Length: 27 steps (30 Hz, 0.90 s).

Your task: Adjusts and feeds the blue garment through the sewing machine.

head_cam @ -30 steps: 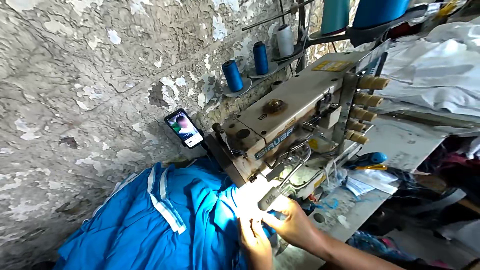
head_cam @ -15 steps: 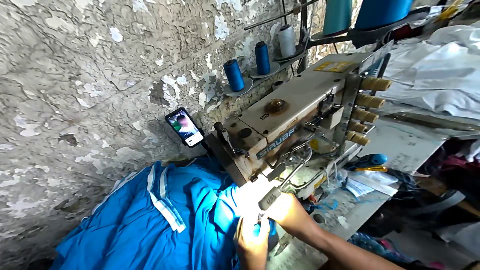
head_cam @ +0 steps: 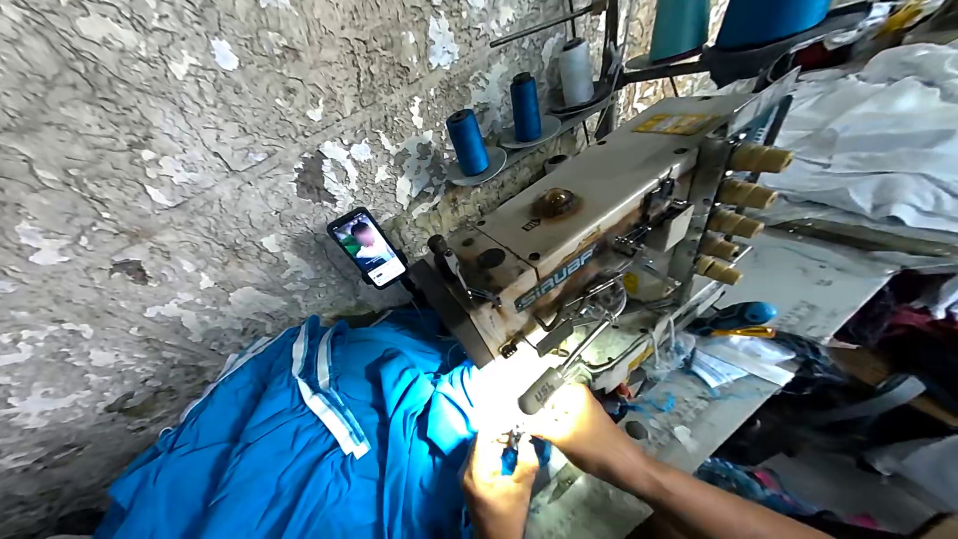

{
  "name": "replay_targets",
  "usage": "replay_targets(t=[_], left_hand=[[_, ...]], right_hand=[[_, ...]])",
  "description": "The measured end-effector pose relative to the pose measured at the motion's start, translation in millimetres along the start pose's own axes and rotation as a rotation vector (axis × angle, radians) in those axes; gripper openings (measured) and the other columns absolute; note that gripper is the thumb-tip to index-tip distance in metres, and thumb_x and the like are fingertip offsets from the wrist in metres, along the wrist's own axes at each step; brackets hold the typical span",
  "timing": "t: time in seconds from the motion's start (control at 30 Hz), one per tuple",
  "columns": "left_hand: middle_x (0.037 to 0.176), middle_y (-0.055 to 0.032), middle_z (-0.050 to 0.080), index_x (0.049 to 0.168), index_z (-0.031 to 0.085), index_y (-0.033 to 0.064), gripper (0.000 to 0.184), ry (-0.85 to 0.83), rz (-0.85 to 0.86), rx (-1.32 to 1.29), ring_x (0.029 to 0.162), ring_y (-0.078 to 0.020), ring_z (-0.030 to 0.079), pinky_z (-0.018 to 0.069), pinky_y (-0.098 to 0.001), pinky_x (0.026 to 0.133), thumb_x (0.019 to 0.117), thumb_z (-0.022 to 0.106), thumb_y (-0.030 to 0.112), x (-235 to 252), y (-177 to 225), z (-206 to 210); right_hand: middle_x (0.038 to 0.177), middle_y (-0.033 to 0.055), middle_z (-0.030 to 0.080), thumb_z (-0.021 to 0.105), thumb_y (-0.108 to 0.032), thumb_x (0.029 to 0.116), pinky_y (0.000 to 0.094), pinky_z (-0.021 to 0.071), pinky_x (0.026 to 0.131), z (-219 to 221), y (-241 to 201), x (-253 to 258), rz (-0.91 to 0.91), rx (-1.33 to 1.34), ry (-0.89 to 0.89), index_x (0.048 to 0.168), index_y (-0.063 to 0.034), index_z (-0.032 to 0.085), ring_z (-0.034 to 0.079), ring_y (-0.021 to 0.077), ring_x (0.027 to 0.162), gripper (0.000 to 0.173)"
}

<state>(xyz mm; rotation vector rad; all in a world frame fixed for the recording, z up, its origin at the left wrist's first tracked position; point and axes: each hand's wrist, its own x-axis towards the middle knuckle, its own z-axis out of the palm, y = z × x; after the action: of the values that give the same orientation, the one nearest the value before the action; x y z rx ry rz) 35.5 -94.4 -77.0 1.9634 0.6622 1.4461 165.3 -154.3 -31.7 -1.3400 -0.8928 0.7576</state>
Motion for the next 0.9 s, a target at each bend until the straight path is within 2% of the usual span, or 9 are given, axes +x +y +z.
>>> replay_targets(t=[0.1,0.17,0.3,0.37,0.5,0.63,0.73,0.8,0.9], left_hand=[[0.083,0.0033,0.075,0.094,0.069,-0.0028,0.023,-0.019,-0.201,-0.260,0.077,-0.0007,0.072,0.0616,-0.0200,0.074,0.0725,0.075,-0.006,-1,7,-6],[0.081,0.0034,0.075,0.094,0.071,0.0041,0.021,-0.057,-0.282,-0.411,0.072,-0.0050,0.072,0.0624,-0.0234,0.070,0.0747,0.078,-0.001,-1,3,-12],[0.088,-0.0010,0.076,0.098,0.077,0.0129,0.020,-0.208,-0.361,-0.757,0.076,-0.0072,0.072,0.0616,-0.0243,0.070,0.0795,0.083,0.013,3,-7,-23],[0.089,-0.0004,0.077,0.099,0.078,0.0142,0.020,-0.228,-0.400,-0.821,0.076,-0.0066,0.073,0.0616,-0.0237,0.070,0.0799,0.083,0.013,4,-5,-23],[0.088,0.0004,0.076,0.100,0.077,0.0147,0.018,-0.253,-0.428,-0.864,0.076,-0.0061,0.072,0.0614,-0.0233,0.070,0.0825,0.080,0.012,7,-3,-23],[0.089,-0.0016,0.077,0.101,0.078,0.0145,0.017,-0.258,-0.504,-1.010,0.078,-0.0076,0.073,0.0612,-0.0231,0.072,0.0841,0.081,0.016,6,-3,-22],[0.091,-0.0062,0.077,0.101,0.078,0.0101,0.014,-0.240,-0.576,-1.145,0.080,-0.0101,0.074,0.0613,-0.0236,0.074,0.0879,0.077,0.015,4,-1,-21],[0.090,-0.0083,0.077,0.099,0.079,0.0080,0.012,-0.202,-0.630,-1.197,0.079,-0.0117,0.075,0.0617,-0.0241,0.074,0.0898,0.074,0.013,2,1,-19],[0.087,-0.0076,0.077,0.096,0.080,0.0078,0.011,-0.141,-0.696,-1.231,0.077,-0.0114,0.075,0.0617,-0.0238,0.073,0.0880,0.075,0.014,-1,3,-16]], right_hand=[[0.070,-0.0069,0.061,0.070,-0.007,0.0811,0.0112,0.0451,0.064,1,2,-3,-0.075,-0.064,-0.043,0.080,-0.0022,0.068,0.053,-0.0085,0.066,0.006],[0.068,-0.0110,0.061,0.070,-0.005,0.0830,0.0132,0.0481,0.063,0,1,-1,0.009,0.023,-0.111,0.078,-0.0079,0.067,0.056,-0.0079,0.063,0.007],[0.063,-0.0125,0.062,0.067,-0.002,0.0834,0.0168,0.0504,0.058,1,-1,0,0.088,0.194,-0.178,0.073,-0.0155,0.065,0.058,-0.0034,0.058,0.017],[0.062,-0.0127,0.060,0.066,-0.006,0.0853,0.0133,0.0473,0.058,4,3,-4,-0.025,0.087,-0.124,0.071,-0.0111,0.065,0.055,-0.0078,0.058,0.015],[0.072,-0.0026,0.064,0.066,-0.012,0.0856,0.0102,0.0480,0.067,10,15,-8,-0.303,-0.102,0.008,0.075,-0.0022,0.068,0.057,-0.0084,0.069,0.015],[0.063,-0.0113,0.059,0.067,-0.011,0.0847,0.0118,0.0452,0.059,9,9,-2,-0.135,-0.032,-0.066,0.068,-0.0087,0.065,0.054,-0.0100,0.060,0.017],[0.071,-0.0105,0.065,0.070,-0.004,0.0835,0.0174,0.0537,0.067,3,6,3,0.006,0.192,-0.199,0.083,-0.0115,0.065,0.062,-0.0031,0.068,0.009],[0.078,-0.0062,0.069,0.069,0.004,0.0821,0.0215,0.0578,0.072,3,5,4,0.082,0.391,-0.245,0.093,-0.0096,0.065,0.067,0.0024,0.074,0.018],[0.082,-0.0042,0.069,0.070,0.006,0.0799,0.0234,0.0581,0.074,5,5,4,0.156,0.498,-0.258,0.097,-0.0095,0.064,0.067,0.0050,0.076,0.024]])
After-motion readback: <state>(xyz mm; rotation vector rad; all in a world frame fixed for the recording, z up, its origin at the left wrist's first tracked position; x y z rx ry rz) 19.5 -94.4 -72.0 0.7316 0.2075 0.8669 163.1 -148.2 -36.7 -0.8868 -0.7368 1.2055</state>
